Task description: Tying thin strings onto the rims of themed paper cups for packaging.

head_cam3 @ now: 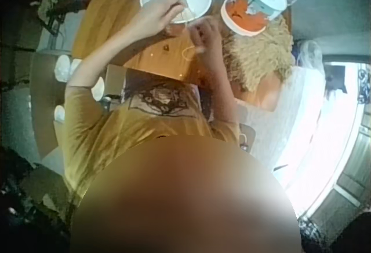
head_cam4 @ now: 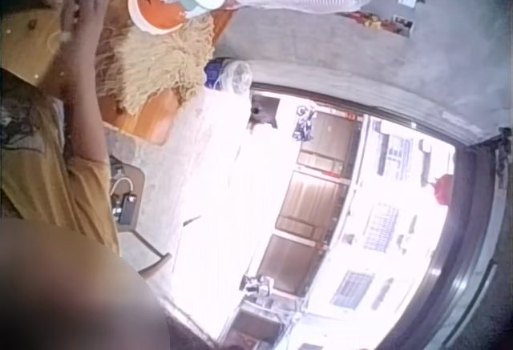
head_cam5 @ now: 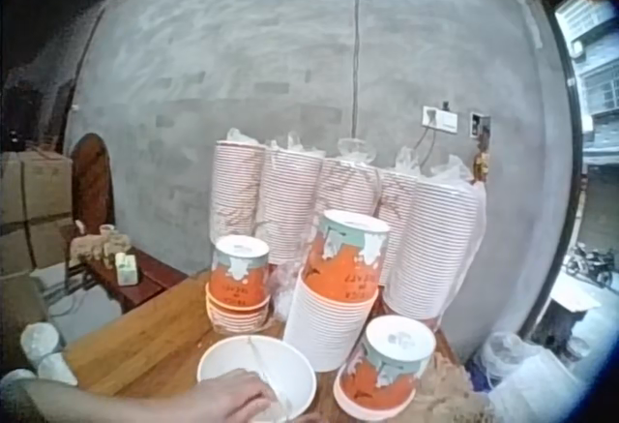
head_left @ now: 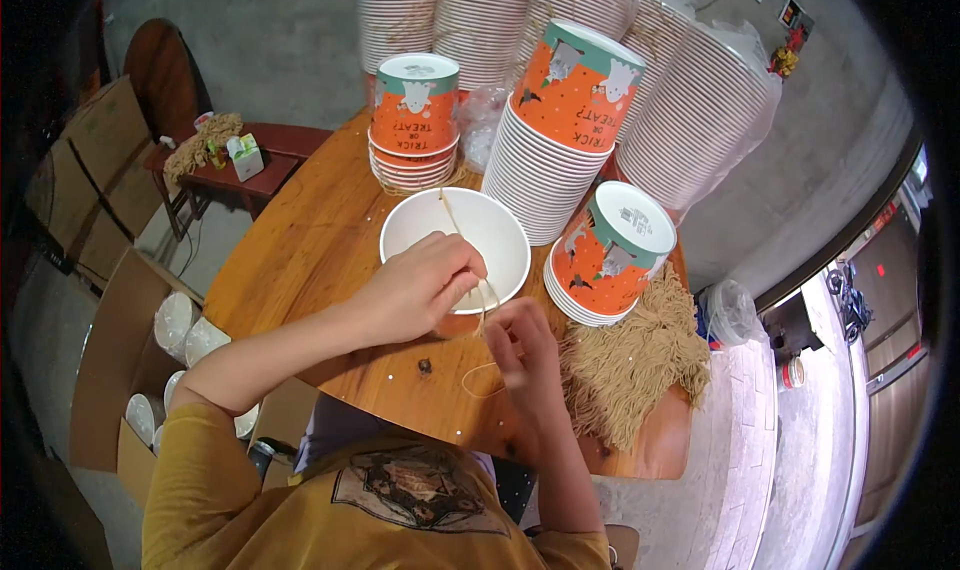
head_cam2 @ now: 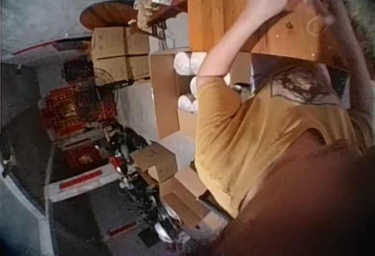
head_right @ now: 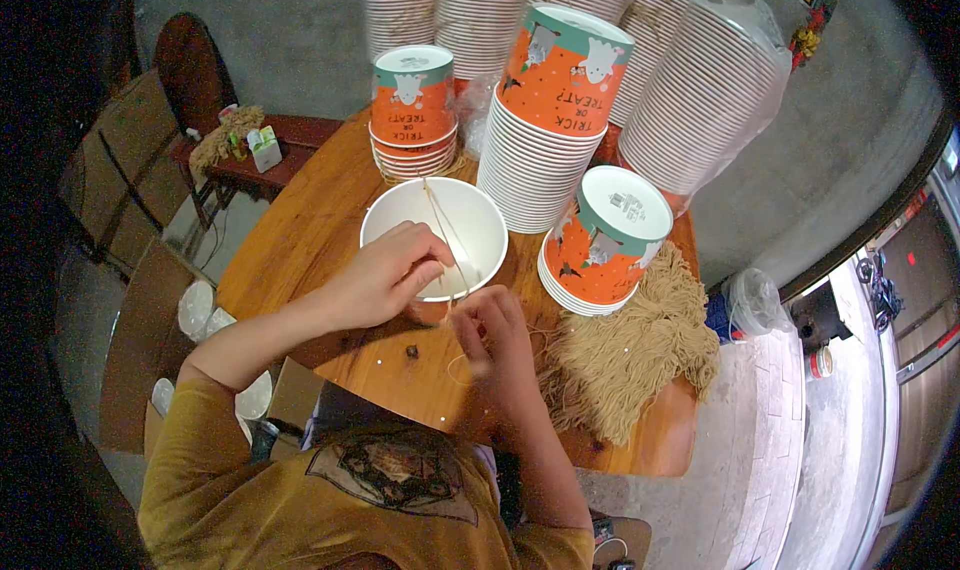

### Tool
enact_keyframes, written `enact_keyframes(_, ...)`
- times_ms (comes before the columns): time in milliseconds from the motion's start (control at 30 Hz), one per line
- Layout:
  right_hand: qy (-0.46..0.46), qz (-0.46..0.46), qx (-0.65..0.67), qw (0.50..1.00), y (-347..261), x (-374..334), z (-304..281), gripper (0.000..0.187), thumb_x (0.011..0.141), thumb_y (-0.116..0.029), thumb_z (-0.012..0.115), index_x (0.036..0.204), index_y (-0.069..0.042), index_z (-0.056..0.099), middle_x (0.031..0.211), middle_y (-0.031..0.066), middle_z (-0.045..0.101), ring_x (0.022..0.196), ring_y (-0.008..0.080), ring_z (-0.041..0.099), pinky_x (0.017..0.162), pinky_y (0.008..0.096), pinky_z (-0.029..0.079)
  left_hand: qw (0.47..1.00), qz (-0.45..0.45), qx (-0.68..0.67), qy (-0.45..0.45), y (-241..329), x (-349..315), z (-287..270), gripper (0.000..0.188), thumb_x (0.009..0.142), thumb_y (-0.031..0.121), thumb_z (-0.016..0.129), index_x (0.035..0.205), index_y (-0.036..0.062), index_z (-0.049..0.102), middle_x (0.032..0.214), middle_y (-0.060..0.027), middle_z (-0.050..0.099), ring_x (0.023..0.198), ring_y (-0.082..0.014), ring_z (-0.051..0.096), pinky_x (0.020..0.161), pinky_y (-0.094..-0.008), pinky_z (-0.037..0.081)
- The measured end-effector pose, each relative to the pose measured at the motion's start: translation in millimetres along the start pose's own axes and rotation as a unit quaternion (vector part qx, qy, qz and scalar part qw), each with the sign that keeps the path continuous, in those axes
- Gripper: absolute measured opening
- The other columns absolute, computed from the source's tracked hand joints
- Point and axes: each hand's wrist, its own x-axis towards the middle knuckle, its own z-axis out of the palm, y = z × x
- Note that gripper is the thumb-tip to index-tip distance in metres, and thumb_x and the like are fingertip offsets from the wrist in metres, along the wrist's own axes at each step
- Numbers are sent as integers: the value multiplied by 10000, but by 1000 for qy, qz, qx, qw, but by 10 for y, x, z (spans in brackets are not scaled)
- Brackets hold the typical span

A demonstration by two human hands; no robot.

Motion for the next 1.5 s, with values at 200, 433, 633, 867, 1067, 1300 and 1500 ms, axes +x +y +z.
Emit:
enact_keyframes(200, -45, 36, 6, 998, -45, -72, -13, 164, 829, -61, 682, 943, -45, 565, 880, 37, 512, 751, 126, 522, 632, 234, 435, 997, -57, -23, -36, 65, -201, -156, 232, 857, 173, 657, 1021, 45, 555, 911, -114, 541, 897, -294, 523, 792, -376, 446)
enact_keyframes(433, -50, 38, -7, 998, 110, -188, 109, 164, 789, -67, 719, 895, -57, 594, 762, 25, 506, 640, 130, 494, 585, 257, 426, 988, 78, 134, -22, -26, -353, -84, 179, 821, 92, 657, 965, 51, 559, 931, -97, 534, 912, -303, 513, 789, -392, 439)
enact_keyframes(633, 46, -97, -190, 976, -255, -153, -60, 181, 726, 0, 705, 853, -66, 594, 931, 67, 536, 876, 244, 526, 768, 356, 445, 977, 81, 197, -16, -73, -430, -186, 210, 757, 11, 639, 945, 69, 567, 926, -91, 525, 917, -300, 514, 806, -394, 432)
enact_keyframes(867, -6, -222, -163, 961, -239, 521, -186, 46, 854, -73, 593, 872, -32, 583, 815, 70, 593, 808, 218, 582, 779, 385, 461, 970, 129, 206, -21, -232, -357, -335, 235, 731, -28, 614, 934, 76, 558, 1001, -106, 527, 1021, -315, 522, 939, -429, 419)
enact_keyframes(1067, -2, 25, -17, 1000, -246, 844, 35, 132, 926, -141, 573, 913, -9, 564, 727, 117, 582, 663, 225, 561, 607, 328, 453, 989, 122, 78, 7, -509, -280, -370, 89, 851, 62, 558, 940, 69, 565, 994, -112, 554, 984, -301, 518, 957, -394, 415)
enact_keyframes(1300, -10, 65, -70, 995, -258, 909, 159, 149, 926, -184, 576, 933, -36, 561, 754, 198, 631, 704, 365, 635, 616, 403, 487, 991, -103, -62, 55, -329, -141, -172, 210, 850, 268, 644, 950, 85, 622, 719, -18, 568, 828, -180, 565, 1022, -436, 273)
enact_keyframes(1500, -6, 41, -87, 995, -257, 927, 181, 134, 929, -164, 571, 910, -35, 540, 708, 192, 601, 672, 367, 622, 585, 421, 473, 983, -155, 3, 102, -368, -64, 4, 133, 876, 232, 625, 831, 109, 607, 797, 14, 572, 861, -150, 536, 1010, -382, 252)
